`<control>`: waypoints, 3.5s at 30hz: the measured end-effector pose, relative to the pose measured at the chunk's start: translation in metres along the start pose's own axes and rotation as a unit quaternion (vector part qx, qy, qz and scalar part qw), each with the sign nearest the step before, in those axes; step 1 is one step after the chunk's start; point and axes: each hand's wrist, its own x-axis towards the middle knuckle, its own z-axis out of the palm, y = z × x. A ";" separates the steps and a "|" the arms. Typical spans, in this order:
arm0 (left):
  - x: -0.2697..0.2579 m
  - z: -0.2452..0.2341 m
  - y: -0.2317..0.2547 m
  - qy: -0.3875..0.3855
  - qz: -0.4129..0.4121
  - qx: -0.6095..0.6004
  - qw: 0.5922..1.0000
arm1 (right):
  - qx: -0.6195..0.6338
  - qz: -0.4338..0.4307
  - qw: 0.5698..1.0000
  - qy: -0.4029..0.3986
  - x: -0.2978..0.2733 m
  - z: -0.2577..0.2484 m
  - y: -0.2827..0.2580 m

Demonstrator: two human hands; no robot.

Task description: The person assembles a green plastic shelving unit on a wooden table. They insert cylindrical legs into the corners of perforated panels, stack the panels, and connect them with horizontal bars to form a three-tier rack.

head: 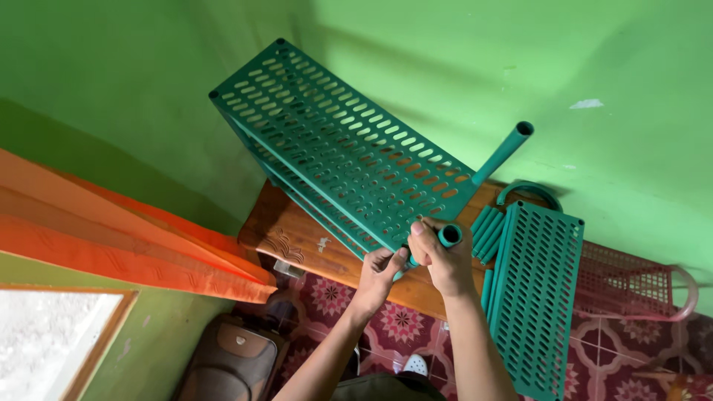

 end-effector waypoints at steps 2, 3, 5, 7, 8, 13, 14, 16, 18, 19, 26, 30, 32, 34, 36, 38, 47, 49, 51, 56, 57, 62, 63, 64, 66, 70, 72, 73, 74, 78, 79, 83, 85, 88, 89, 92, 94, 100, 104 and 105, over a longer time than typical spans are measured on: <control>0.003 -0.001 0.008 0.004 -0.020 0.006 1.000 | -0.012 -0.003 1.000 0.018 0.003 0.003 0.000; -0.001 0.001 0.012 0.007 -0.033 0.006 0.999 | -0.019 -0.001 0.999 0.028 0.001 0.005 0.000; -0.003 0.004 0.021 0.011 -0.023 -0.027 0.999 | -0.031 -0.016 0.998 0.046 -0.001 0.008 0.002; -0.004 0.006 0.032 0.012 -0.015 -0.040 0.999 | -0.040 -0.031 0.997 0.059 -0.002 0.009 0.006; -0.006 0.005 0.038 0.012 -0.013 -0.036 0.999 | -0.044 -0.039 0.996 0.062 -0.003 0.010 0.008; -0.008 -0.004 0.057 0.034 -0.001 -0.023 0.999 | -0.162 -0.099 0.972 0.139 -0.011 0.017 0.036; -0.008 -0.008 0.060 0.044 -0.007 -0.041 0.998 | -0.231 -0.093 0.949 0.190 -0.015 0.024 0.044; -0.003 -0.016 0.067 0.084 -0.020 -0.073 0.994 | -0.332 -0.139 0.895 0.262 -0.029 0.034 0.058; 0.009 -0.025 0.076 0.144 -0.030 -0.104 0.984 | -0.394 -0.245 0.835 0.296 -0.041 0.046 0.073; 0.012 -0.030 0.080 0.148 -0.009 -0.102 0.984 | -0.394 -0.218 0.832 0.325 -0.045 0.048 0.079; 0.038 -0.061 0.100 0.142 0.078 -0.174 0.971 | -0.096 0.014 0.940 0.326 -0.048 0.038 0.101; 0.045 -0.071 0.085 0.123 0.091 -0.220 0.963 | -0.031 0.006 0.937 0.348 -0.056 0.036 0.105; 0.048 -0.076 0.069 0.162 0.083 -0.193 0.964 | -0.043 -0.011 0.927 0.372 -0.058 0.034 0.105; 0.052 -0.082 0.047 0.237 0.079 -0.115 0.961 | -0.037 -0.025 0.919 0.392 -0.061 0.028 0.104; 0.049 -0.091 0.019 0.347 0.077 0.016 0.935 | -0.011 -0.033 0.911 0.411 -0.069 0.023 0.105; 0.054 -0.100 -0.008 0.434 -0.019 0.089 0.896 | 0.000 -0.045 0.909 0.415 -0.077 0.016 0.106; 0.038 -0.076 -0.063 0.155 -0.083 -0.137 0.975 | 0.058 -0.111 0.894 0.430 -0.105 -0.007 0.087; 0.032 -0.060 -0.060 0.126 -0.052 -0.166 0.977 | 0.069 -0.115 0.887 0.442 -0.111 -0.011 0.080; 0.028 -0.045 -0.054 0.106 -0.019 -0.197 0.974 | 0.075 -0.128 0.876 0.460 -0.113 -0.020 0.069; 0.010 -0.020 -0.057 0.129 -0.020 -0.172 0.976 | -0.458 -0.259 0.647 0.552 -0.139 -0.043 0.043; 0.009 -0.015 -0.059 0.136 -0.022 -0.166 0.976 | -0.547 -0.273 0.576 0.543 -0.142 -0.049 0.035; 0.008 0.011 -0.062 0.173 0.000 -0.149 0.974 | -0.605 -0.291 0.678 0.298 -0.138 -0.035 -0.005; -0.002 0.015 -0.064 0.172 -0.003 -0.159 0.972 | -0.618 -0.279 0.694 0.243 -0.137 -0.031 -0.014; -0.008 0.019 -0.066 0.165 0.016 -0.174 0.971 | -0.628 -0.267 0.707 0.187 -0.128 -0.031 -0.022; -0.012 0.028 -0.064 0.150 0.056 -0.202 0.966 | -0.658 -0.258 0.692 0.150 -0.110 -0.031 -0.034; -0.020 0.048 -0.050 0.176 0.022 -0.159 0.971 | -0.660 -0.224 0.705 0.128 -0.093 -0.037 -0.047; -0.024 0.057 -0.048 0.175 0.029 -0.175 0.968 | -0.664 -0.247 0.693 0.136 -0.099 -0.044 -0.044; -0.027 0.060 -0.047 0.180 0.023 -0.166 0.969 | -0.666 -0.257 0.686 0.139 -0.102 -0.049 -0.042; -0.028 0.062 -0.047 0.185 0.017 -0.157 0.970 | -0.659 -0.267 0.688 0.144 -0.104 -0.053 -0.039; -0.032 0.063 -0.049 0.182 0.027 -0.150 0.971 | -0.617 -0.299 0.710 0.159 -0.108 -0.065 -0.032; -0.031 0.061 -0.049 0.193 0.031 -0.142 0.970 | -0.604 -0.307 0.718 0.162 -0.107 -0.066 -0.031; -0.024 0.042 -0.046 0.209 0.059 -0.110 0.970 | -0.543 -0.322 0.763 0.136 -0.102 -0.066 -0.026; -0.020 0.028 -0.046 0.201 0.074 -0.101 0.971 | -0.522 -0.319 0.778 0.140 -0.098 -0.061 -0.018; -0.013 0.009 -0.042 0.188 0.090 -0.104 0.973 | -0.494 -0.299 0.803 0.148 -0.091 -0.053 -0.005; -0.009 0.004 -0.039 0.186 0.098 -0.106 0.972 | -0.491 -0.278 0.810 0.160 -0.086 -0.050 -0.001; -0.001 -0.015 -0.030 0.201 0.052 -0.062 0.976 | -0.490 -0.217 0.826 0.174 -0.072 -0.043 0.018; 0.000 -0.030 -0.027 0.213 0.029 -0.025 0.976 | -0.506 -0.181 0.829 0.155 -0.063 -0.044 0.033; 0.021 -0.069 -0.018 0.203 0.051 0.049 0.977 | -0.503 -0.120 0.850 0.102 -0.040 -0.053 0.082; 0.031 -0.086 -0.017 0.184 0.065 0.069 0.978 | -0.412 -0.113 0.898 0.101 -0.033 -0.056 0.114; 0.032 -0.090 -0.019 0.186 0.055 0.077 0.978 | -0.402 -0.119 0.902 0.103 -0.033 -0.056 0.123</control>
